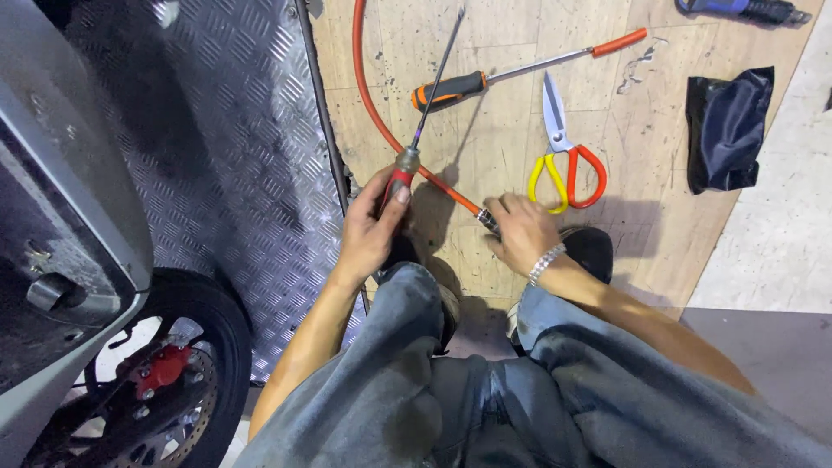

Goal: The person repairs an orange air hose by removing a metal connector with a screwdriver, cutting the hose end with scissors, and reattaching the connector. They then tighten the fitting using a screwdriver and a ratchet tool.

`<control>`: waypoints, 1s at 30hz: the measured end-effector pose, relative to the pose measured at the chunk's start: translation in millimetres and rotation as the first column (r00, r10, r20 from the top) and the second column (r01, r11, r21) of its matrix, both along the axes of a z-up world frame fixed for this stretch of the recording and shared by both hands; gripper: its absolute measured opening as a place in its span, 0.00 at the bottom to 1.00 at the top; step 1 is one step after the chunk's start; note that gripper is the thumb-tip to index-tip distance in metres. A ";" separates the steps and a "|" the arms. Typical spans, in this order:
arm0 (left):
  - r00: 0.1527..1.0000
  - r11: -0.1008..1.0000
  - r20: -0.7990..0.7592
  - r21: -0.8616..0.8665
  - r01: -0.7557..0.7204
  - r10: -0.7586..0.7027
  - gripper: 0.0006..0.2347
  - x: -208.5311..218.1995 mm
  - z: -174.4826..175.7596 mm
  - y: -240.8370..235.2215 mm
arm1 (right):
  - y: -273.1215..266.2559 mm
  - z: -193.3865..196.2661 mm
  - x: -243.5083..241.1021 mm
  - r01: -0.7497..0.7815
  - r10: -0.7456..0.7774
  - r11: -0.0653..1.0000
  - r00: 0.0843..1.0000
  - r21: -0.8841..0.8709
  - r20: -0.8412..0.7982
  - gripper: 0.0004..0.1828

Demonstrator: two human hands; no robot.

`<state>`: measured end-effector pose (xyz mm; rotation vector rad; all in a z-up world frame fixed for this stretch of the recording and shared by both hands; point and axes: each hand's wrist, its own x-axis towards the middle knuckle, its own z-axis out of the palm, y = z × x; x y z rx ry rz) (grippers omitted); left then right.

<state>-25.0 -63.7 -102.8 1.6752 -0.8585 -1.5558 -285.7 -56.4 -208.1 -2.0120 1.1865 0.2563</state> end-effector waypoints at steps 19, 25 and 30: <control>0.911 0.975 0.403 -0.151 0.162 -0.089 0.15 44.5 89.3 63.1 | -79.8 47.6 20.0 -0.203 -0.969 0.088 0.210 0.975 0.131 0.17; 0.909 0.974 0.412 -0.170 0.149 -0.067 0.13 43.1 98.1 56.7 | -85.2 54.4 27.8 -0.237 -0.972 0.114 0.175 0.965 0.158 0.18; 0.898 0.974 0.436 -0.174 0.145 -0.056 0.13 44.3 96.8 58.9 | -87.3 57.7 34.9 -0.195 -0.969 0.155 0.159 0.968 0.188 0.17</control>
